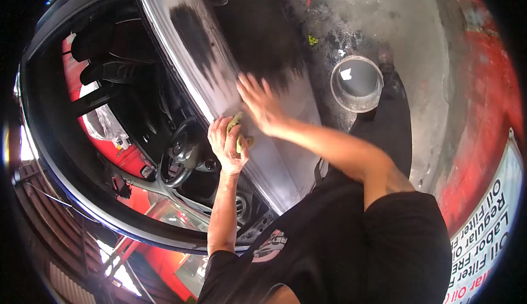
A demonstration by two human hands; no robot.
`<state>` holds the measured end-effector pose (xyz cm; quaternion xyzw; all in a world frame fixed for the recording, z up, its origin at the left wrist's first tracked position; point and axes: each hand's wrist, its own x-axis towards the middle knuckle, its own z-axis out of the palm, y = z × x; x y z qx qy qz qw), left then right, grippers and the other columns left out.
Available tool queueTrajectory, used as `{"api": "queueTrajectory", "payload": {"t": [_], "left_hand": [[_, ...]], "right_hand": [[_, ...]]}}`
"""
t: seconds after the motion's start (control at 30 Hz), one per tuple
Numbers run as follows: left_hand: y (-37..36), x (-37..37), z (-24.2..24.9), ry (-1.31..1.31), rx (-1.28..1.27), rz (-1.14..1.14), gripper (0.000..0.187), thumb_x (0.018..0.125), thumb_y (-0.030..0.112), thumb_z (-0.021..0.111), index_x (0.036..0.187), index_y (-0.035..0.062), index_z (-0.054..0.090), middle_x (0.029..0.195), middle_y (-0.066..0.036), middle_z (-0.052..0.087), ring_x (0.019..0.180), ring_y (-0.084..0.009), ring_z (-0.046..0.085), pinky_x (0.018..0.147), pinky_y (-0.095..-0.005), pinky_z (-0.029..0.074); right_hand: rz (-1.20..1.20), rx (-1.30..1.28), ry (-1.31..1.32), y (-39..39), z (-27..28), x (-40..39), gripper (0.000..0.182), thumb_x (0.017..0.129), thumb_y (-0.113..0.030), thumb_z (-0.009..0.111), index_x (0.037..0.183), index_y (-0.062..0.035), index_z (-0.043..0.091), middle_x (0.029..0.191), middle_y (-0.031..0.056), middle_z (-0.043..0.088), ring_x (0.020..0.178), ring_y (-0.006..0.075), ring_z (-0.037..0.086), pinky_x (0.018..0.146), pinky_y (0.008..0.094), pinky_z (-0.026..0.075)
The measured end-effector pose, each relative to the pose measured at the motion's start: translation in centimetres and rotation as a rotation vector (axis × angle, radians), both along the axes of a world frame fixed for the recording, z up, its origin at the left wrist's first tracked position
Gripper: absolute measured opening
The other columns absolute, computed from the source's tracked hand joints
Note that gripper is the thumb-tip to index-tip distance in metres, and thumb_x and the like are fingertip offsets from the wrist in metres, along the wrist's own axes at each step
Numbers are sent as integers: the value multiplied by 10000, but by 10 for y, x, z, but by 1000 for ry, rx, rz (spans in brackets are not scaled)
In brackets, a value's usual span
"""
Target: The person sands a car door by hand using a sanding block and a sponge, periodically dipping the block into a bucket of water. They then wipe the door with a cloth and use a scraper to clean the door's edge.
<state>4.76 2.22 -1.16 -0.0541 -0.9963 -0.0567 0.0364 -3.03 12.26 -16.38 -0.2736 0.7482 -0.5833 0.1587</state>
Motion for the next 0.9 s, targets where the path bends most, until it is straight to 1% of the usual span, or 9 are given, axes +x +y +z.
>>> {"api": "queueTrajectory", "payload": {"t": [0.07, 0.23, 0.27, 0.47, 0.63, 0.7, 0.8, 0.83, 0.9], "left_hand": [[2, 0, 1, -13, -4, 9, 345, 786, 116, 681, 1126, 56, 687, 1288, -183, 663, 1261, -444, 613, 1125, -605, 439], [0, 3, 0, -10, -2, 19, 354, 777, 110, 681, 1127, 55, 693, 1293, -181, 666, 1260, -443, 616, 1134, -605, 435], [0, 2, 0, -3, 1, 12, 357, 773, 106, 681, 1126, 55, 696, 1295, -181, 667, 1262, -443, 617, 1138, -605, 434], [1, 4, 0, -15, -9, 25, 350, 777, 108, 680, 1124, 58, 696, 1302, -182, 666, 1280, -447, 612, 1139, -604, 434], [1, 7, 4, -21, 6, 26, 340, 788, 118, 683, 1124, 62, 694, 1313, -180, 661, 1274, -444, 613, 1136, -605, 430], [-1, 3, 1, -13, 12, 10, 333, 799, 123, 684, 1126, 65, 694, 1320, -179, 658, 1272, -442, 613, 1136, -607, 428], [2, 3, 1, -14, 2, 8, 333, 797, 117, 687, 1126, 63, 694, 1306, -177, 662, 1271, -439, 614, 1138, -607, 428], [1, 2, 1, -11, -6, 11, 335, 794, 115, 687, 1125, 62, 695, 1300, -177, 664, 1270, -439, 614, 1139, -607, 428], [-2, 2, 1, -13, -14, 11, 348, 786, 114, 690, 1130, 60, 693, 1294, -180, 665, 1268, -439, 614, 1139, -609, 428]], "right_hand": [[-19, -15, 7, 2, -1, 8, 644, 1102, -217, 543, 1659, 26, 329, 1771, 233, 234, 1648, 434, 196, 1300, 636, 184], [-137, -62, 191, -40, 3, -123, 604, 1104, -222, 548, 1622, 34, 369, 1721, 232, 324, 1591, 480, 282, 1257, 694, 247], [-103, -54, 90, -35, 8, -116, 605, 1105, -221, 544, 1634, 20, 377, 1760, 227, 264, 1629, 448, 236, 1285, 665, 201], [4, 12, -20, -1, -1, 7, 667, 1095, -220, 557, 1670, 9, 308, 1784, 225, 196, 1653, 440, 165, 1296, 649, 170], [-207, -60, 160, -61, 13, -147, 588, 1140, -307, 471, 1606, 45, 394, 1708, 263, 353, 1600, 479, 279, 1263, 667, 262], [-226, -81, 180, -50, 8, -121, 568, 1128, -285, 492, 1575, 59, 422, 1690, 278, 360, 1577, 479, 321, 1253, 682, 279], [5, -88, 50, -1, 3, -3, 622, 1095, -199, 560, 1638, 33, 366, 1753, 255, 263, 1649, 431, 187, 1304, 644, 173], [60, -94, -36, 10, 6, 22, 640, 1074, -151, 585, 1646, 26, 357, 1742, 260, 287, 1641, 430, 218, 1302, 640, 185], [-29, -123, 13, -6, 7, -2, 603, 1100, -188, 549, 1632, 31, 369, 1722, 269, 323, 1623, 441, 262, 1296, 638, 208]]}}
